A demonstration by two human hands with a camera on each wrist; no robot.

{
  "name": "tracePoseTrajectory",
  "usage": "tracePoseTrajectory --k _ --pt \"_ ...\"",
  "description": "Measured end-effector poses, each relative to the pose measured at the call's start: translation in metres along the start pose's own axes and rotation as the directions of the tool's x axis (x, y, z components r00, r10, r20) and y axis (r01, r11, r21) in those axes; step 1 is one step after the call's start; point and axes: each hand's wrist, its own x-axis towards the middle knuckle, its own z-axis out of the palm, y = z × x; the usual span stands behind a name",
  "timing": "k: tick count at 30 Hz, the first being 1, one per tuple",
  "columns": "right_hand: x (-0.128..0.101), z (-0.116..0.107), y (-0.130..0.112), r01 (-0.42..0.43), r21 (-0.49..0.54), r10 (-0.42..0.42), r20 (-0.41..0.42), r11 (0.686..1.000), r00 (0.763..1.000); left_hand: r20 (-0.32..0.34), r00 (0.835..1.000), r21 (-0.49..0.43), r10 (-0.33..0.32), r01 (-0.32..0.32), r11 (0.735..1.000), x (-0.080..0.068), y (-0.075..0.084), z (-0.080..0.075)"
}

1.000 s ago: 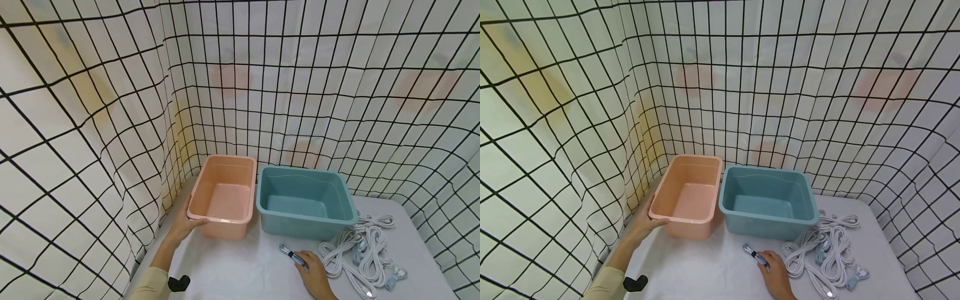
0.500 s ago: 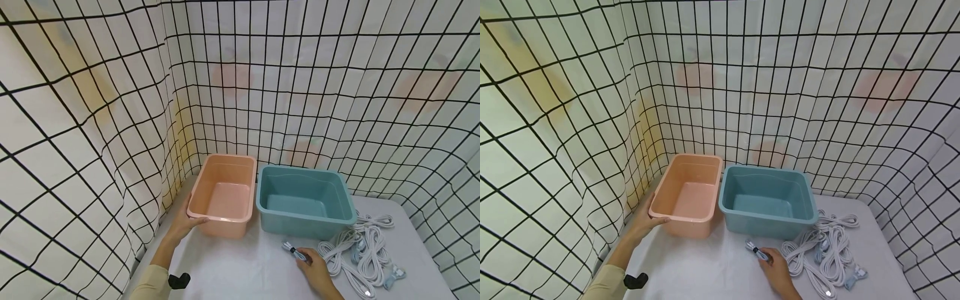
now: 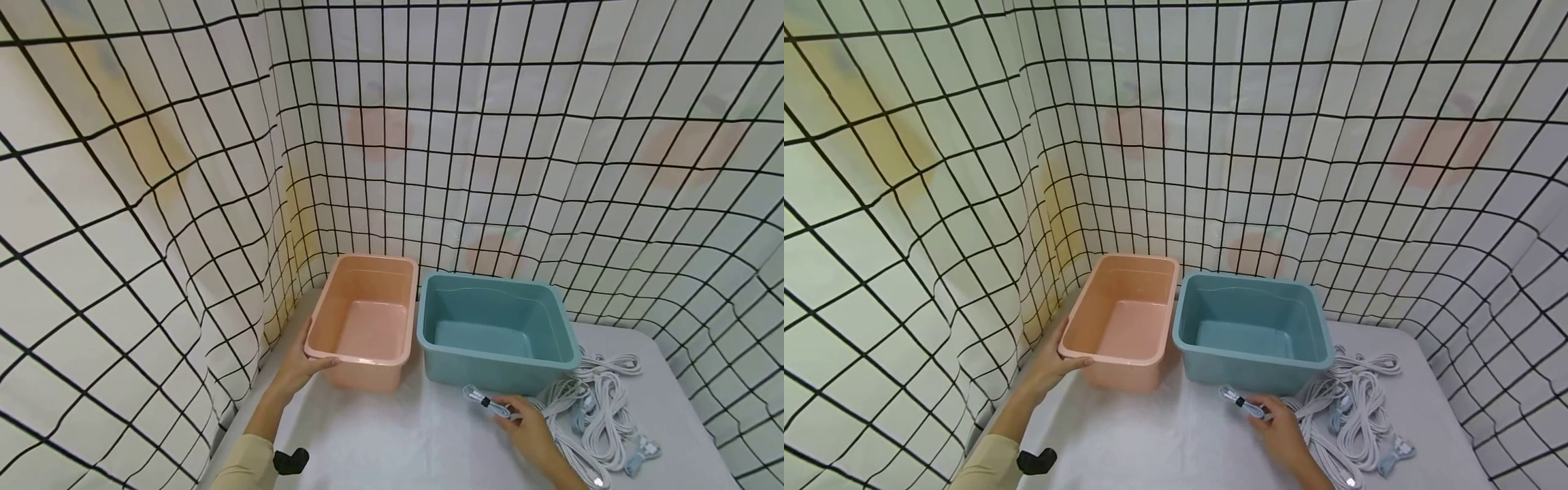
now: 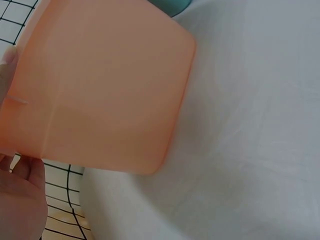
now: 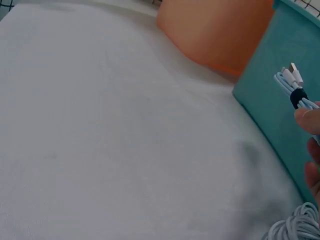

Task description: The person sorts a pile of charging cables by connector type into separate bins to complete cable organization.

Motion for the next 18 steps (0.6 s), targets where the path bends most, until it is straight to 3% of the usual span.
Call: tracePoseTrajectory --k 10,18 --pt "0.000 -0.031 -0.021 -0.015 0.100 0.001 0.147 0.995 0.989 0.004 1.000 -0.010 0.005 -0.005 1.000 -0.001 0.000 -0.001" --pt "0.010 -0.054 -0.043 0.155 0.121 -0.176 0.182 0.980 0.967 0.012 1.000 -0.047 -0.013 0.013 0.999 0.002 -0.001 -0.001"
